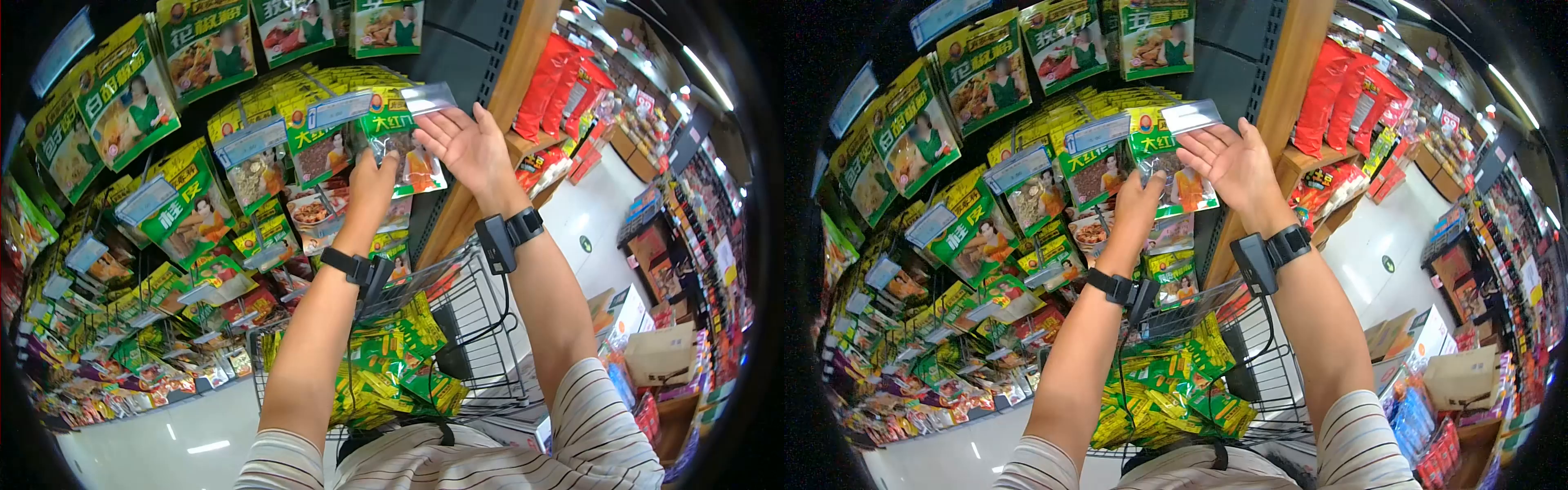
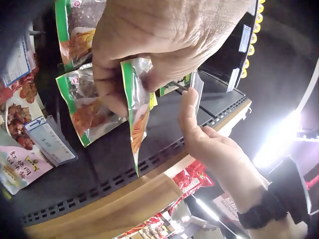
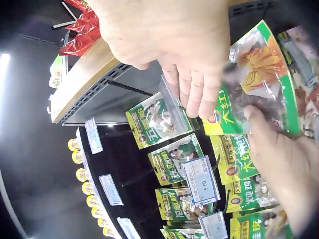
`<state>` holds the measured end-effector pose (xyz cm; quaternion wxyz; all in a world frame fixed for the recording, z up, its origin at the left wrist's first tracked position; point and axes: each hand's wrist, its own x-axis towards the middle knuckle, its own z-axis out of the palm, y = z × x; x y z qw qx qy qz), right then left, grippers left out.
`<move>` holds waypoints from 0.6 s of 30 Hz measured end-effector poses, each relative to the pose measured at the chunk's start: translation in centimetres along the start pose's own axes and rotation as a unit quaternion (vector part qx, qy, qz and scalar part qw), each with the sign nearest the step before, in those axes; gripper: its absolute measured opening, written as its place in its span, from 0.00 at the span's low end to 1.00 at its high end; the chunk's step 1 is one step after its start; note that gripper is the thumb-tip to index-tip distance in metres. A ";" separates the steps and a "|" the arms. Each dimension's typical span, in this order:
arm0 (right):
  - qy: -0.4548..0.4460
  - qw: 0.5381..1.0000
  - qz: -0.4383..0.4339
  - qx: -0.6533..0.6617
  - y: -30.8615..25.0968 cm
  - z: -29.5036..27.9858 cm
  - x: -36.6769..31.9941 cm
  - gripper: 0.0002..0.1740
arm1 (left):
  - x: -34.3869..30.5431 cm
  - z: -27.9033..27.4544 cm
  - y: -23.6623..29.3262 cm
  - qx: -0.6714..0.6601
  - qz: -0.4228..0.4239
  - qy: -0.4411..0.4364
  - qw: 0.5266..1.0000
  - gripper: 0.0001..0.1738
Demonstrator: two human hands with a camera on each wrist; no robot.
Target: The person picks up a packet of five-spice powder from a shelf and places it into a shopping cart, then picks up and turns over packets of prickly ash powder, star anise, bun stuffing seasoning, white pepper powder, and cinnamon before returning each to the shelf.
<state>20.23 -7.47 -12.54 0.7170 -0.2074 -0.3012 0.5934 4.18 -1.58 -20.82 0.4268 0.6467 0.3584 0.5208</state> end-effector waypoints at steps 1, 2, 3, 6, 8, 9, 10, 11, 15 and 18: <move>0.002 1.000 -0.001 0.002 0.2 0.0 0.1 0.33 | 0.4 0.0 -0.2 0.004 0.006 0.005 1.000 0.23; 0.008 1.000 0.006 0.006 0.2 0.1 0.1 0.33 | 0.8 0.0 -0.3 0.010 0.008 0.012 1.000 0.23; 0.008 1.000 0.010 0.001 0.4 0.1 0.1 0.33 | 1.0 0.0 -0.3 0.016 0.011 0.018 1.000 0.23; 0.008 1.000 0.017 -0.015 0.8 -0.2 -0.1 0.34 | 2.6 0.0 -0.9 0.064 0.015 0.021 0.998 0.22; 0.003 0.999 0.025 -0.023 1.1 -0.2 -0.5 0.35 | 3.5 0.3 -1.5 0.098 0.020 0.033 0.994 0.22; 0.001 0.999 0.028 -0.027 1.2 -0.1 -0.8 0.35 | 3.9 0.6 -1.7 0.110 0.026 0.046 0.992 0.22; -0.001 0.999 0.037 -0.037 1.4 -0.1 -1.3 0.37 | 4.4 0.9 -1.9 0.123 0.033 0.060 0.990 0.22; -0.012 0.998 0.045 -0.038 1.6 -0.2 -1.8 0.37 | 4.7 1.1 -2.2 0.134 0.040 0.071 0.988 0.21; -0.034 0.996 0.065 -0.047 2.5 -1.2 -3.7 0.38 | 6.2 1.4 -3.1 0.148 0.026 0.085 0.985 0.20; -0.015 0.996 0.072 -0.057 2.9 -1.5 -5.6 0.39 | 7.2 1.6 -3.6 0.176 -0.002 0.083 0.981 0.23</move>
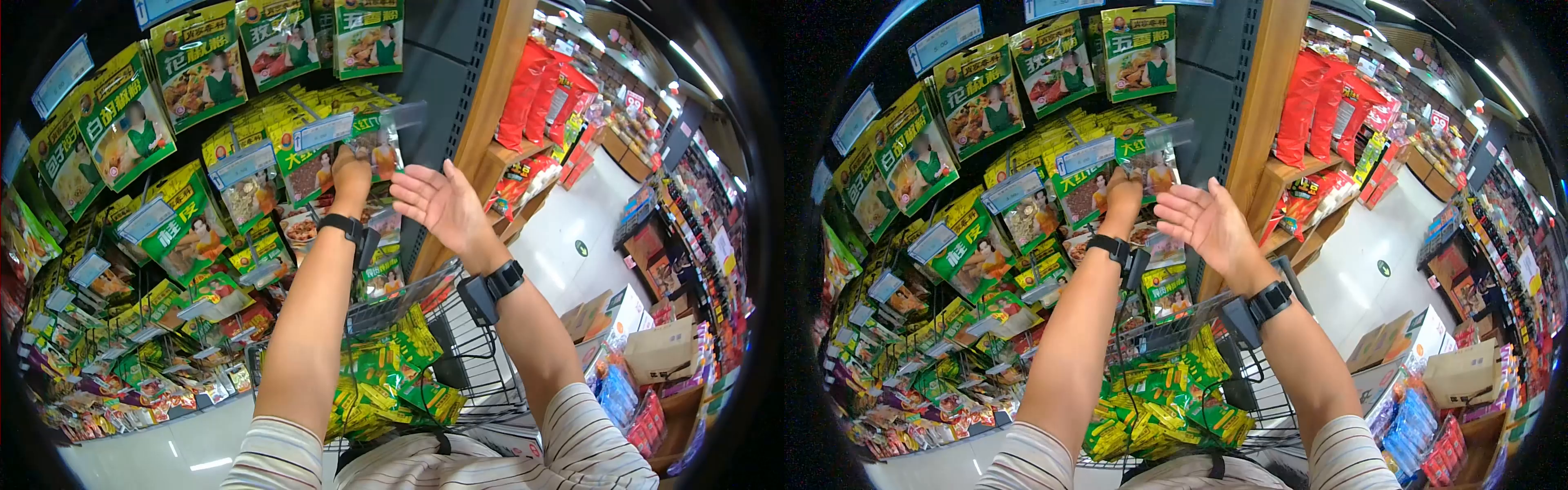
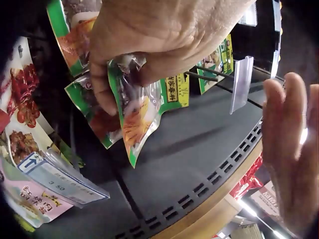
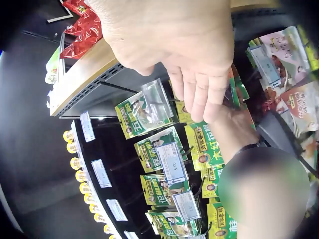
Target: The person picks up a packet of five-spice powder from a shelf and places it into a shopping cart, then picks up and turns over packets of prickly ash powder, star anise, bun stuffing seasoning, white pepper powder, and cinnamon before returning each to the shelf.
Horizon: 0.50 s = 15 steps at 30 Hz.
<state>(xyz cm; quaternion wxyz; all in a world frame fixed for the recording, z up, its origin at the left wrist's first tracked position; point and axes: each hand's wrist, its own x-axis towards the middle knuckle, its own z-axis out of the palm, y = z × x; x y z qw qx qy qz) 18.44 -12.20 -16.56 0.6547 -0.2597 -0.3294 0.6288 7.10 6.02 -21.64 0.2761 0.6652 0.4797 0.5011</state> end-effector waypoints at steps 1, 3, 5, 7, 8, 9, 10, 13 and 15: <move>-0.003 1.000 0.001 0.002 0.2 -0.1 -0.6 0.39 | 0.2 0.3 -0.1 0.011 0.011 0.003 1.000 0.22; -0.008 1.000 0.006 0.008 0.7 -0.4 -1.9 0.38 | -0.1 0.5 0.0 0.032 0.028 0.008 0.999 0.19; 0.003 1.000 0.013 0.012 1.3 -0.8 -3.7 0.38 | -0.4 0.6 -1.1 -0.014 0.050 -0.001 0.999 0.21; -0.003 1.000 0.016 0.016 1.6 -1.6 -5.2 0.37 | -0.8 0.0 -1.7 0.002 0.059 -0.015 0.998 0.23; 0.005 1.000 0.016 0.020 1.7 -1.7 -6.1 0.37 | -0.9 -0.8 -1.8 -0.002 0.064 -0.036 0.997 0.26; 0.009 0.999 0.018 0.026 2.1 -2.2 -7.1 0.37 | -1.0 -1.3 -2.6 -0.006 0.068 -0.058 0.996 0.29; 0.011 0.999 0.020 0.031 2.4 -2.7 -8.0 0.36 | -1.3 -1.4 -3.3 -0.018 0.092 -0.028 0.995 0.31; 0.032 0.999 0.033 0.028 3.8 -3.5 -10.6 0.35 | -5.9 -5.5 -1.4 0.004 0.165 -0.003 0.986 0.28; 0.051 0.998 0.046 0.015 5.3 -4.1 -12.2 0.34 | -10.6 -9.8 1.5 -0.083 0.097 -0.096 0.987 0.28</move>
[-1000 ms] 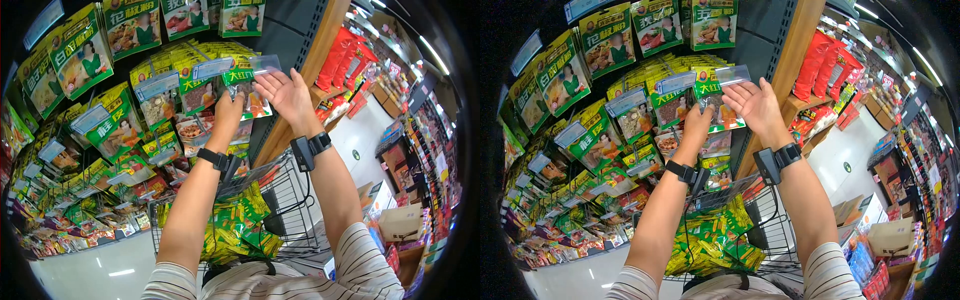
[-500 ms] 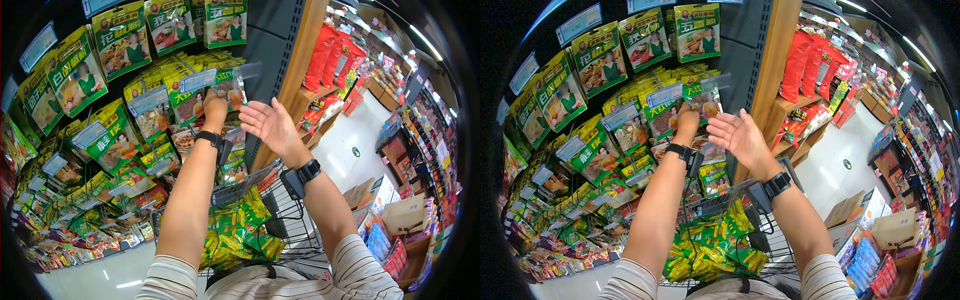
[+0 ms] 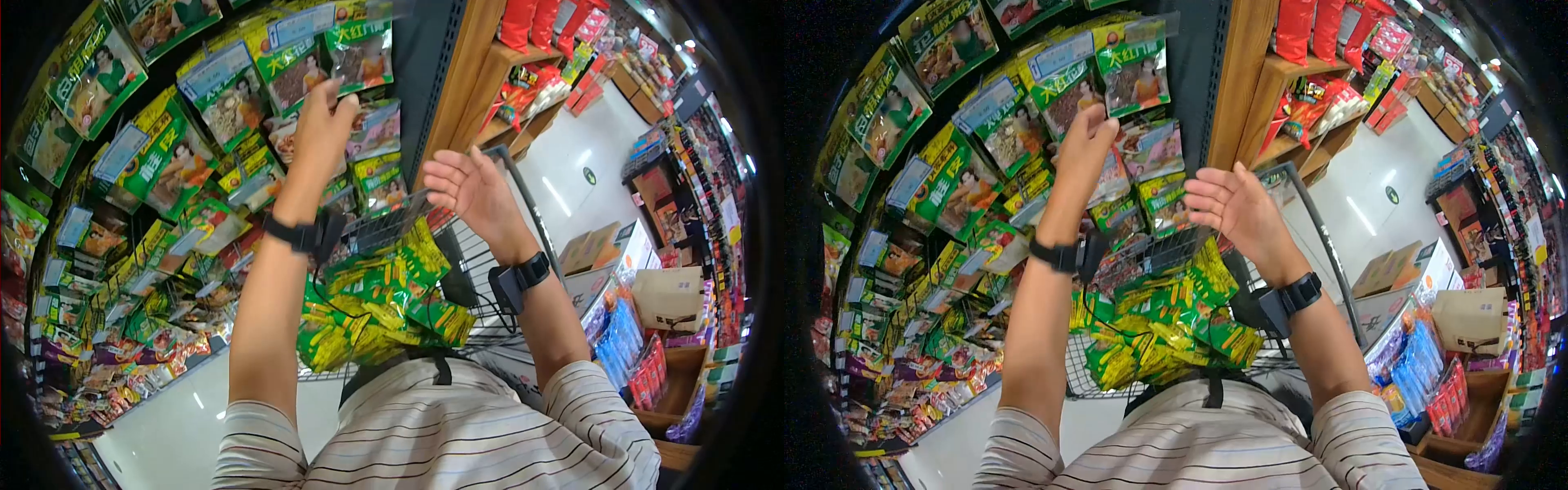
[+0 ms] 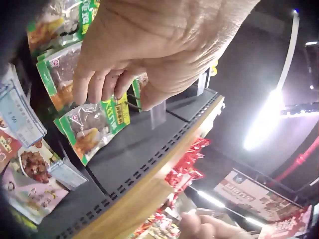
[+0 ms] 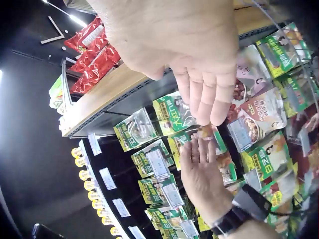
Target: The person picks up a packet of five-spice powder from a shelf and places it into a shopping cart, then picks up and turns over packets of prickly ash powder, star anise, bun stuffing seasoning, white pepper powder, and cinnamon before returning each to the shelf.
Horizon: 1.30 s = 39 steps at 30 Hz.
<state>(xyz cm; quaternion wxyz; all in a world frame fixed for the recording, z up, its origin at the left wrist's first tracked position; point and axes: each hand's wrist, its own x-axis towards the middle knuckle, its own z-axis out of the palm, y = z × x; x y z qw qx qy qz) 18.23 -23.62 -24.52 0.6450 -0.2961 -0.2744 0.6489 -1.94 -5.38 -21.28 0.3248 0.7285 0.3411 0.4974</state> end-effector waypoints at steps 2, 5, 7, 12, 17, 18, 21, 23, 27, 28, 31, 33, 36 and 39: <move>0.023 0.999 0.031 -0.020 1.9 -0.3 -1.2 0.29 | -5.0 -2.1 1.0 -0.053 -0.028 -0.062 0.996 0.25; 0.066 0.994 0.080 -0.039 5.5 -0.8 -3.3 0.19 | -13.1 -5.5 -0.2 -0.107 -0.118 -0.163 0.974 0.20; 0.070 0.991 0.102 -0.056 7.9 -0.8 -4.2 0.18 | -18.2 -8.6 -1.7 -0.098 -0.192 -0.207 0.954 0.19; 0.087 0.979 0.163 -0.087 12.2 0.3 -4.8 0.16 | -27.2 -19.7 -1.8 -0.096 -0.391 -0.167 0.900 0.20; 0.061 0.977 0.187 -0.079 16.1 1.6 -3.8 0.17 | -29.4 -32.3 2.8 0.080 -0.419 -0.165 0.890 0.18; 0.058 0.975 0.192 -0.091 16.8 1.9 -3.6 0.18 | -28.8 -33.9 4.1 0.124 -0.404 -0.171 0.890 0.19; 0.032 0.975 0.207 -0.078 18.8 2.6 -3.1 0.18 | -28.8 -35.6 5.2 0.154 -0.408 -0.124 0.892 0.20; 0.024 0.973 0.214 -0.081 19.4 3.6 -2.9 0.17 | -28.9 -34.7 3.9 0.134 -0.411 -0.110 0.895 0.20; 0.057 0.969 0.199 -0.137 17.6 5.4 -3.9 0.18 | -30.7 -29.5 -4.0 0.046 -0.422 -0.161 0.891 0.20; 0.062 0.971 0.188 -0.132 17.0 5.4 -4.3 0.18 | -31.0 -28.1 -6.3 0.041 -0.413 -0.162 0.896 0.22; 0.083 0.975 0.158 -0.132 14.2 4.0 -6.4 0.18 | -33.0 -24.0 -15.6 0.049 -0.366 -0.137 0.919 0.20; 0.105 0.974 0.139 -0.144 11.9 3.7 -8.9 0.18 | -33.1 -21.2 -18.9 0.016 -0.427 -0.142 0.893 0.21; 0.171 0.961 0.120 -0.180 7.5 4.7 -13.7 0.17 | -33.7 -17.7 -23.3 0.000 -0.479 -0.146 0.866 0.22; 0.251 0.934 0.089 -0.236 2.9 4.7 -19.7 0.20 | -34.6 -15.2 -26.7 0.036 -0.500 -0.191 0.844 0.23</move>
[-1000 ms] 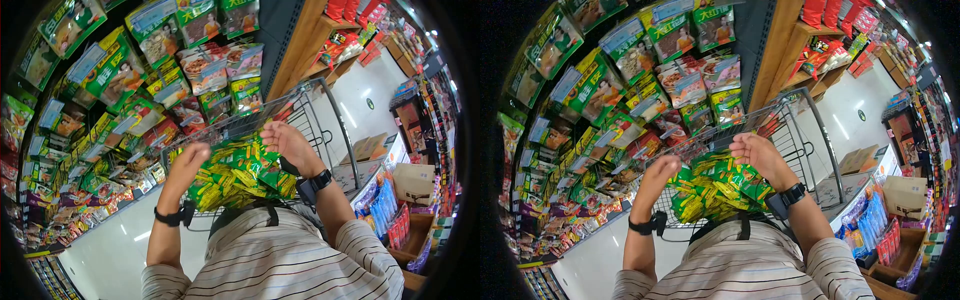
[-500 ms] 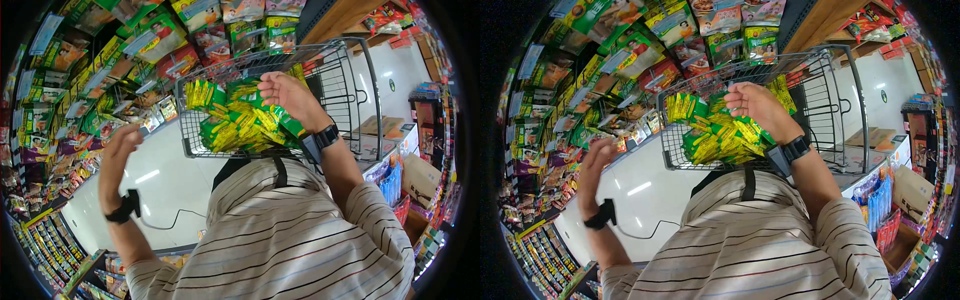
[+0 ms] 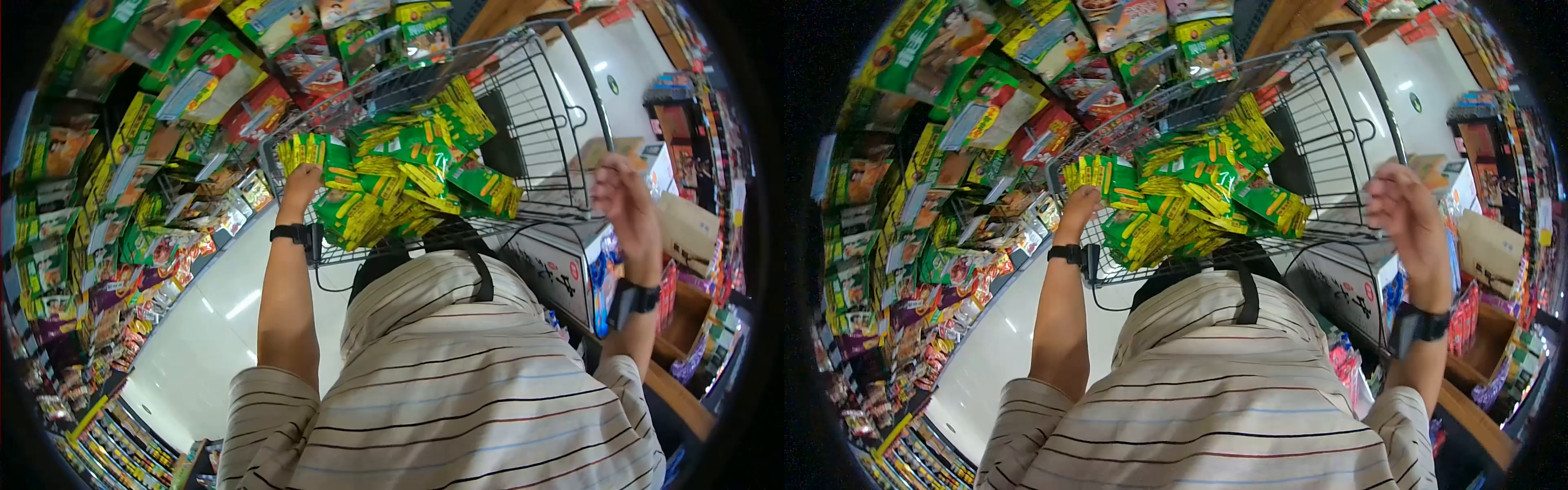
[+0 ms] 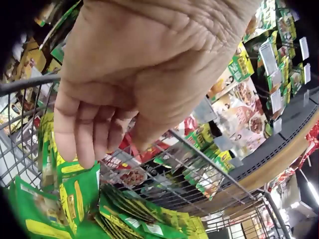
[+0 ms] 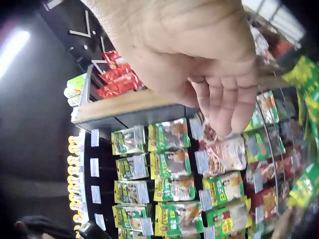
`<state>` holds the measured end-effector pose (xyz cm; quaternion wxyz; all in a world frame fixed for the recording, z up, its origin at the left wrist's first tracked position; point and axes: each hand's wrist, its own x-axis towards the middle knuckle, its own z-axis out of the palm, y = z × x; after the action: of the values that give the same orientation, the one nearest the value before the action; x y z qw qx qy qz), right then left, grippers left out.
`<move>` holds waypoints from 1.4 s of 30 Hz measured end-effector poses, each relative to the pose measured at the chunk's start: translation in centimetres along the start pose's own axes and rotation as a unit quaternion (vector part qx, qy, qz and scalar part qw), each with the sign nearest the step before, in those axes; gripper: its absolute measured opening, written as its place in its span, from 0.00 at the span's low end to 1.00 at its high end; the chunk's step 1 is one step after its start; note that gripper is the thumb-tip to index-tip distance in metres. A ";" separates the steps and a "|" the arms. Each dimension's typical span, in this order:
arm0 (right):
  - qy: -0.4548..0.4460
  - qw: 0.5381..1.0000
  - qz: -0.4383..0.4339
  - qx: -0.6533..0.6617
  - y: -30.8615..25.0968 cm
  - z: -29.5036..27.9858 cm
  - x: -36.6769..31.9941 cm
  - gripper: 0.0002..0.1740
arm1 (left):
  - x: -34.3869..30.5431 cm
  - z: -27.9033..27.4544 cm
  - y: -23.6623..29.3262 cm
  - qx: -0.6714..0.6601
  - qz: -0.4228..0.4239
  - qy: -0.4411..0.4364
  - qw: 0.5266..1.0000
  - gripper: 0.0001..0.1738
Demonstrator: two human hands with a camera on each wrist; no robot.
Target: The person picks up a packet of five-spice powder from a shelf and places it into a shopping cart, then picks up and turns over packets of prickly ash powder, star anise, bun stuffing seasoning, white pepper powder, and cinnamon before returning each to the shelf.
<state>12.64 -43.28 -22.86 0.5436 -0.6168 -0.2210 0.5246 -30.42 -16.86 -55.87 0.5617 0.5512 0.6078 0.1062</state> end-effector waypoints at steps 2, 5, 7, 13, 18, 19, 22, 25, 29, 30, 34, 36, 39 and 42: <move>0.084 0.996 -0.009 -0.001 -1.9 -3.4 -4.2 0.23 | 1.9 0.7 -1.4 0.046 -0.029 -0.016 0.998 0.22; 0.186 0.980 -0.040 -0.059 -5.1 -8.1 -10.4 0.25 | 5.4 1.5 -5.0 0.201 0.015 -0.002 0.980 0.24; 0.225 0.967 -0.084 -0.083 -6.8 -9.8 -13.2 0.25 | 4.8 1.9 -4.1 0.223 -0.011 0.050 0.973 0.29; 0.232 0.971 -0.045 -0.045 -3.7 -6.9 -10.5 0.23 | 6.4 2.2 -6.0 0.259 0.052 0.108 0.958 0.31; 0.090 0.995 0.035 -0.020 1.4 1.3 -4.2 0.18 | 7.9 2.4 -7.1 0.274 0.040 0.110 0.955 0.29; 0.077 0.996 0.042 -0.014 2.1 2.2 -3.6 0.18 | 7.9 2.5 -6.9 0.261 0.032 0.127 0.956 0.28; 0.052 0.997 0.052 -0.011 2.5 3.9 -2.3 0.18 | 7.9 2.4 -7.3 0.224 0.048 0.203 0.952 0.27; 0.032 0.998 0.046 0.000 2.9 4.6 -0.9 0.17 | 8.5 2.2 -8.3 0.276 0.045 0.170 0.945 0.26; 0.005 0.998 0.061 -0.008 4.0 6.8 1.4 0.16 | 7.2 2.0 -5.9 0.204 -0.072 0.131 0.967 0.28; -0.004 0.998 0.068 -0.013 4.3 7.3 1.9 0.16 | 7.1 2.1 -5.8 0.202 -0.078 0.127 0.968 0.28; -0.023 0.995 0.099 -0.010 5.5 9.8 3.7 0.15 | 9.1 2.4 -9.0 0.240 -0.046 0.115 0.963 0.29; -0.045 0.993 0.108 -0.006 6.0 10.5 4.6 0.15 | 9.5 2.8 -9.9 0.234 -0.037 0.126 0.963 0.29; -0.067 0.991 0.115 -0.008 6.5 11.3 5.4 0.16 | 11.5 2.9 -11.6 0.194 -0.070 0.100 0.973 0.28; -0.074 0.990 0.123 -0.005 6.8 11.6 5.7 0.16 | 12.3 2.8 -12.0 0.206 -0.090 0.037 0.974 0.26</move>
<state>2.30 -35.48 -29.72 0.4545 -0.6015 -0.1855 0.6302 -31.84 -12.98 -72.77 0.4207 0.5940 0.6837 -0.0520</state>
